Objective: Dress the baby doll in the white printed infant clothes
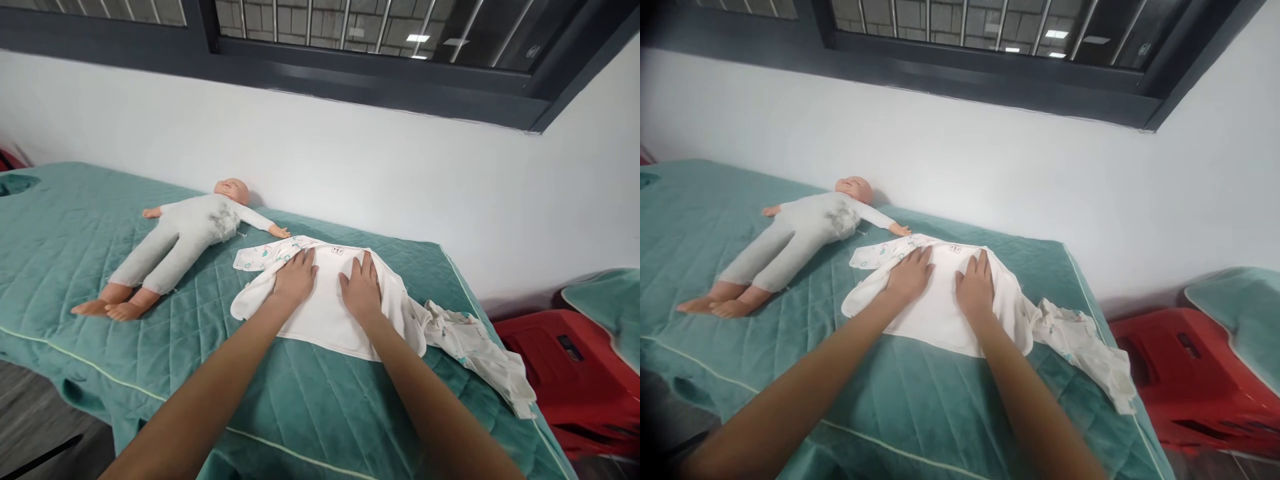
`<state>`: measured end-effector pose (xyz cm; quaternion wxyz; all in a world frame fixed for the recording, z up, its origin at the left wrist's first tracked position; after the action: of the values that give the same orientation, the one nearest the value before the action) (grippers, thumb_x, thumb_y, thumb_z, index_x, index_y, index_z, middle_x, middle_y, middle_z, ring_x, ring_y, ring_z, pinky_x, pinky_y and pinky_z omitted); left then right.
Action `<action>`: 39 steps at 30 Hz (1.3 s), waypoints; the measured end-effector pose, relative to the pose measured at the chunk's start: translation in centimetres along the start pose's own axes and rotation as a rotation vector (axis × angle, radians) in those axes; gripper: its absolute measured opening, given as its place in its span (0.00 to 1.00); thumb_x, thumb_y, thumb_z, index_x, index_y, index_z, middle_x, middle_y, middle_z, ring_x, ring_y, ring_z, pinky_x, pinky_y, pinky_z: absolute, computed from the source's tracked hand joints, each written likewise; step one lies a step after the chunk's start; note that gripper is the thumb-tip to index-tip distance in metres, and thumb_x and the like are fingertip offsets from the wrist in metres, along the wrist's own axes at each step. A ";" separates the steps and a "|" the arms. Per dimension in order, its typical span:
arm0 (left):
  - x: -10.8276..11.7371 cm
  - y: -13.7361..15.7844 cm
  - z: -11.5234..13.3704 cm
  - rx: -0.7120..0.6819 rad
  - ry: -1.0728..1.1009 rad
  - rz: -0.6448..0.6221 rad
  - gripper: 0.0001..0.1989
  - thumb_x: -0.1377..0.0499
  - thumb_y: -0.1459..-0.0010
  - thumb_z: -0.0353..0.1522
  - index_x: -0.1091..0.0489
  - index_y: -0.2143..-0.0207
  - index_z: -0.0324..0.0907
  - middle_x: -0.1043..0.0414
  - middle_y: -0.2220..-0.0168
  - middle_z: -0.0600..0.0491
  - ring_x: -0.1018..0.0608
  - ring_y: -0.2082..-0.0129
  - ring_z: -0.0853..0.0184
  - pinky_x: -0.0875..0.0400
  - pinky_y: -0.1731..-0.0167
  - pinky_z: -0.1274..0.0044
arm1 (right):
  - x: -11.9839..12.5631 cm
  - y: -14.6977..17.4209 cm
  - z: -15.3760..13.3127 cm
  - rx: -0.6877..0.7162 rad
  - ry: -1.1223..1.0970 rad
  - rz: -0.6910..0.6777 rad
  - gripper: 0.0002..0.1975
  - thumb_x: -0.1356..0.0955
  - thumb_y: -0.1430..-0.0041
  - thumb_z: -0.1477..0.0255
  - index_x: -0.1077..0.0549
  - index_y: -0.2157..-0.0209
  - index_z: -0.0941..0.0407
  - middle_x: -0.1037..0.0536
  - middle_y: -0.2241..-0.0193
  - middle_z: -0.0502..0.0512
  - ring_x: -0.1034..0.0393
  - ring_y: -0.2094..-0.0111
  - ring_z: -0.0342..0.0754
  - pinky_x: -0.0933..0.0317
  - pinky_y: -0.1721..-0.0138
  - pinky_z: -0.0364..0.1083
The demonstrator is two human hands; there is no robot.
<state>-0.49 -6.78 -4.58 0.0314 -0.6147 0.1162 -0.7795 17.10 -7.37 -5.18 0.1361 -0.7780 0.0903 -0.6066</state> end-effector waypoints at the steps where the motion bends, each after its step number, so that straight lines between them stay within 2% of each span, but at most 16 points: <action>1: -0.3 -0.7 0.1 0.010 0.003 -0.019 0.29 0.61 0.30 0.39 0.49 0.31 0.40 0.45 0.31 0.43 0.37 0.33 0.53 0.37 0.37 0.62 | -0.2 -0.6 0.4 -0.006 0.016 -0.021 0.30 0.42 0.32 0.64 0.45 0.34 0.65 0.57 0.28 0.69 0.55 0.31 0.64 0.52 0.34 0.59; 4: -1.2 -2.6 0.2 0.055 0.019 -0.084 0.29 0.62 0.30 0.41 0.50 0.31 0.42 0.46 0.30 0.45 0.38 0.33 0.53 0.37 0.38 0.60 | -1.1 -2.6 1.1 -0.021 0.045 -0.085 0.31 0.43 0.31 0.63 0.46 0.32 0.64 0.58 0.28 0.67 0.56 0.30 0.63 0.54 0.33 0.57; 7: -2.0 -3.8 0.1 0.067 0.040 -0.125 0.30 0.63 0.30 0.42 0.48 0.32 0.41 0.42 0.32 0.44 0.37 0.34 0.53 0.38 0.37 0.60 | -1.9 -3.9 1.5 -0.036 0.050 -0.145 0.32 0.45 0.30 0.61 0.48 0.31 0.64 0.58 0.27 0.65 0.58 0.29 0.61 0.56 0.32 0.55; 14: -2.3 -5.1 0.0 0.062 0.025 -0.127 0.29 0.61 0.31 0.42 0.45 0.33 0.40 0.39 0.34 0.42 0.35 0.35 0.54 0.37 0.38 0.62 | -2.8 -4.2 1.8 -0.067 0.070 -0.252 0.34 0.49 0.29 0.57 0.49 0.30 0.64 0.59 0.27 0.65 0.58 0.29 0.59 0.57 0.32 0.54; 20: -2.2 -5.8 0.1 0.052 0.034 -0.118 0.28 0.62 0.30 0.42 0.43 0.34 0.41 0.37 0.35 0.43 0.35 0.36 0.54 0.39 0.37 0.61 | -2.6 -4.1 1.5 -0.089 0.065 -0.240 0.34 0.49 0.29 0.57 0.49 0.30 0.63 0.58 0.27 0.64 0.57 0.29 0.59 0.56 0.32 0.53; 29: -2.5 -5.7 -0.2 0.098 0.041 -0.090 0.28 0.62 0.31 0.42 0.45 0.33 0.43 0.42 0.32 0.46 0.39 0.33 0.56 0.39 0.36 0.63 | -2.3 -5.6 2.7 -0.050 0.016 -0.287 0.35 0.48 0.30 0.55 0.52 0.29 0.61 0.60 0.27 0.61 0.59 0.28 0.58 0.57 0.31 0.54; 34: -2.7 -6.0 -0.1 0.130 0.051 -0.087 0.28 0.63 0.31 0.41 0.44 0.33 0.44 0.41 0.33 0.47 0.38 0.34 0.56 0.40 0.36 0.62 | -2.5 -5.9 2.5 -0.068 0.012 -0.303 0.36 0.47 0.31 0.55 0.51 0.29 0.61 0.59 0.27 0.61 0.58 0.29 0.59 0.56 0.31 0.54; 39: -2.8 -6.0 -0.1 0.148 0.050 -0.050 0.29 0.62 0.31 0.42 0.46 0.32 0.45 0.44 0.31 0.46 0.40 0.33 0.54 0.40 0.36 0.60 | -2.5 -5.7 2.2 -0.042 0.012 -0.201 0.35 0.45 0.31 0.58 0.52 0.30 0.62 0.60 0.27 0.62 0.58 0.29 0.58 0.54 0.32 0.54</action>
<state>0.70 -0.38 -5.94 0.0542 -0.5940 0.0435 -0.8015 18.49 -0.93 -6.17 0.0579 -0.7823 0.0252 -0.6197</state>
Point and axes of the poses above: each hand's wrist, its own y-axis away from the middle knuckle, its own x-axis out of the back of the hand, z = x × y, the point moved 2 cm from there along -y, towards the middle knuckle
